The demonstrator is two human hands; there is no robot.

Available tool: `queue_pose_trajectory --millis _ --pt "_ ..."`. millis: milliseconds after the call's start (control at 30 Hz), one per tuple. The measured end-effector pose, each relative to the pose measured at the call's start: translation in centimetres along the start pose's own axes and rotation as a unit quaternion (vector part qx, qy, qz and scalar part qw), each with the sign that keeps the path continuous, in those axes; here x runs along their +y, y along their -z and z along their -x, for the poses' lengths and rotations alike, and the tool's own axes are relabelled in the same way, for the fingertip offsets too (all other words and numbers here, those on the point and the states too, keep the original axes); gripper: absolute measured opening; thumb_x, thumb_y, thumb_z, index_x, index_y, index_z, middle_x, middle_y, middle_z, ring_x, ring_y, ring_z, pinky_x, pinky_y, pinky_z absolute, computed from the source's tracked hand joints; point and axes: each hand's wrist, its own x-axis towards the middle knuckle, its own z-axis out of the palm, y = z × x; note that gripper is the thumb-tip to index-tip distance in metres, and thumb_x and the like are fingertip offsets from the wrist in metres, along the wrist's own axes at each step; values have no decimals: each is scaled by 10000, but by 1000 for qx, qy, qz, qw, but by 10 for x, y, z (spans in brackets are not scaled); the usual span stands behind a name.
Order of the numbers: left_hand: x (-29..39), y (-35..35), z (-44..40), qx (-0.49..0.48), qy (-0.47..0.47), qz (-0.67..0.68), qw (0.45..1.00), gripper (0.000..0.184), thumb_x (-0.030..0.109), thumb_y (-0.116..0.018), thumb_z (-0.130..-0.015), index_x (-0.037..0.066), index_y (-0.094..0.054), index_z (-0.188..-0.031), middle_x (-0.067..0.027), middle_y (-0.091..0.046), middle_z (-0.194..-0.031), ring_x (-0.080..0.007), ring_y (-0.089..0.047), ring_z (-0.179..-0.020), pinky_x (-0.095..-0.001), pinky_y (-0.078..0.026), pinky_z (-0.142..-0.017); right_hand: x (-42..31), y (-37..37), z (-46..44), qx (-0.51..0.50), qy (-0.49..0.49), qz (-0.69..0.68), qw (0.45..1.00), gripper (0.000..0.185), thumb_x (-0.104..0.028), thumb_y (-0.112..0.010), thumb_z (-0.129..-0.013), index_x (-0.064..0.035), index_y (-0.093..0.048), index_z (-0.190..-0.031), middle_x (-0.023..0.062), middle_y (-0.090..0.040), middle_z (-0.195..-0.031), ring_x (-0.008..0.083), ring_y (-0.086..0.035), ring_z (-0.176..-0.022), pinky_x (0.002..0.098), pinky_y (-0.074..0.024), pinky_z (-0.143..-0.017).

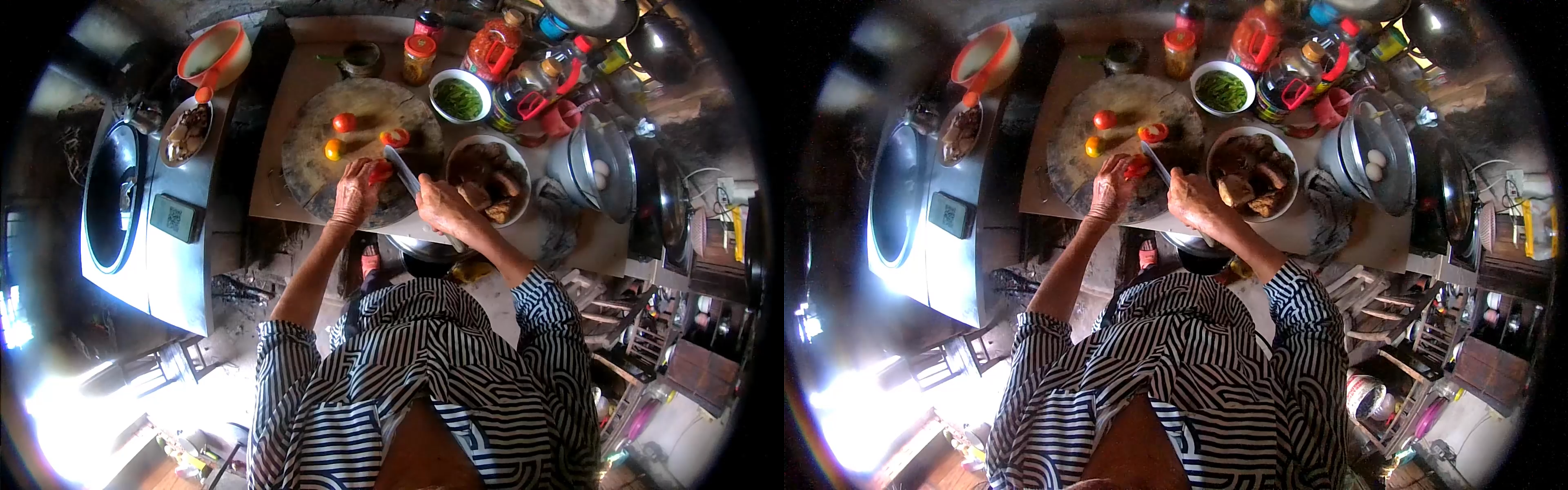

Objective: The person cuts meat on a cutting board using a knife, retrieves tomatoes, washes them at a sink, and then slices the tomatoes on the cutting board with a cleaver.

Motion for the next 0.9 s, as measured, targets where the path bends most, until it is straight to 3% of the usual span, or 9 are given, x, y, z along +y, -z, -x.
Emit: queue_pose_trajectory --millis 100,167,267,333,533,733,800,900 --pt "-7 -5 2 4 -5 6 1000 394 115 -661 -616 40 -547 -985 -123 -543 -988 -305 -520 -925 -362 -446 -778 -6 1 -2 21 28 67 997 166 -109 -447 -817 43 -388 -848 199 -560 -631 263 -589 -503 350 -459 -391" --pt "-4 -6 4 3 1 14 1000 383 108 -644 -631 42 -542 -994 -120 -534 -1000 -310 -508 -926 -361 -432 -799 -15 13 4 1 -52 12 999 172 -150 -394 -847 17 -403 -889 172 -570 -678 236 -563 -439 347 -457 -396" --pt "7 2 5 9 4 18 1000 377 98 -623 -652 45 -534 -1015 -120 -519 -1030 -311 -494 -945 -355 -415 -827 -17 24 5 16 -27 99 995 184 -166 -382 -847 10 -411 -893 168 -571 -691 223 -562 -438 343 -466 -423" --pt "7 5 5 15 4 11 1000 381 94 -620 -659 47 -530 -1026 -122 -515 -1048 -308 -492 -962 -349 -413 -836 -23 30 8 11 -23 53 998 191 -144 -402 -839 46 -406 -862 216 -575 -667 273 -592 -492 382 -471 -407" --pt "2 8 -4 -37 -22 89 995 254 99 -624 -678 54 -588 -925 -101 -557 -1015 -281 -514 -965 -344 -429 -819 -32 35 10 -36 -54 33 997 196 -159 -347 -847 26 -402 -881 174 -554 -680 225 -552 -432 355 -453 -427" --pt "-3 -3 0 9 -26 74 997 179 116 -627 -690 61 -613 -860 -88 -577 -950 -261 -532 -917 -334 -441 -789 -36 40 -5 -91 -52 -2 994 201 -139 -344 -846 50 -396 -888 165 -545 -632 214 -543 -417 354 -441 -392" --pt "-3 -2 -1 5 -39 62 997 207 122 -645 -673 46 -602 -861 -95 -571 -948 -263 -548 -869 -333 -454 -765 -38 40 -11 -90 -44 -15 995 164 -18 -351 -756 112 -439 -802 203 -537 -574 247 -561 -422 388 -450 -375" --pt "0 0 -1 1 -47 54 997 201 120 -651 -673 33 -597 -845 -97 -573 -926 -258 -548 -846 -336 -458 -742 -35 38 -32 -145 -63 4 987 200 -117 -357 -847 77 -408 -852 162 -529 -588 212 -533 -405 346 -427 -337"
